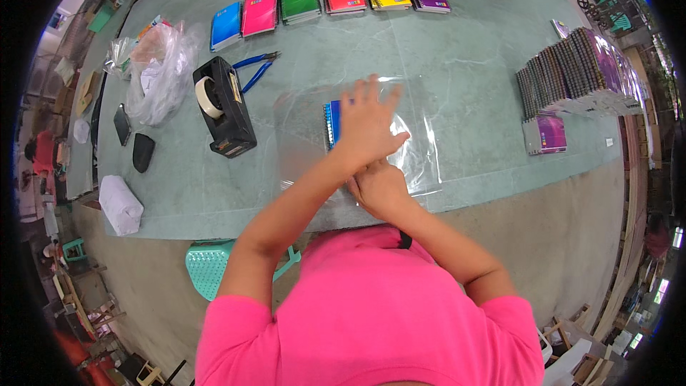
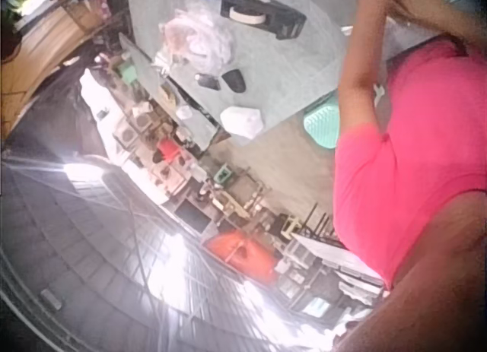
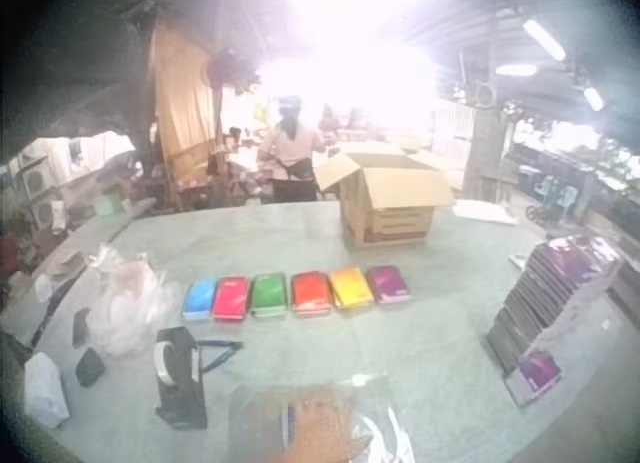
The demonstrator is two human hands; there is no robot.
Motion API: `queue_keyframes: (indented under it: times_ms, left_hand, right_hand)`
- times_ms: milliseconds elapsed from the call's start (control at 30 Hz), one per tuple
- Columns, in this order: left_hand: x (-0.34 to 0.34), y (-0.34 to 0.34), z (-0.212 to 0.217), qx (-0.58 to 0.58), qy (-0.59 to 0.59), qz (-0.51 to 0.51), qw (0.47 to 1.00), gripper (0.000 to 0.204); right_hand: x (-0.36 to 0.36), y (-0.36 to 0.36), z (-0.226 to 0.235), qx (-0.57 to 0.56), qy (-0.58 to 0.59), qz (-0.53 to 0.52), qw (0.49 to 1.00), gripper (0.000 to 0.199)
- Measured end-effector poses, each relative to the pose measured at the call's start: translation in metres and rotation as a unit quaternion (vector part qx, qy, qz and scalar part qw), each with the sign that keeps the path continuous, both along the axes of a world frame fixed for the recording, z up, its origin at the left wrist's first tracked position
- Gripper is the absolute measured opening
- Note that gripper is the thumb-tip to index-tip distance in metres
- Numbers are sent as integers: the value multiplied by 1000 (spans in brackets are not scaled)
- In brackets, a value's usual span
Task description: The person stacks several small notebooks of different colors into a clear plastic bag and uses a tape dispenser to seal the package. They repeat this by selecting notebooks from different piles, placing them in stacks inside plastic sheets, and taping the edges closed.
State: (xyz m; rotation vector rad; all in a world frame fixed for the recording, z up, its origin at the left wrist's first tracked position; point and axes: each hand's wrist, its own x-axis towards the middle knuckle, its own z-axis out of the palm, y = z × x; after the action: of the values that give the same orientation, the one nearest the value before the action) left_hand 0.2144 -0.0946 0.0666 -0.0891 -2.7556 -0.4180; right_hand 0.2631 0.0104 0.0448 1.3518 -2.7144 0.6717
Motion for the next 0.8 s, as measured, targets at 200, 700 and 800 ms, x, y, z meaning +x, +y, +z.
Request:
queue_keyframes:
  times_ms: [200, 700, 800]
  left_hand:
    - [-81, -26, -15, -12, -180, -2, 984, 51]
    - [-87, -140, -58, 40, -285, -226, 931, 27]
    - [-74, -158, -48, 69, -354, -201, 911, 24]
  right_hand:
    - [-6, -15, 37, 191, -153, -34, 969, 45]
    - [-58, -10, 22, 122, -94, 33, 988, 68]
    - [-69, -12, 26, 138, -119, 44, 982, 82]
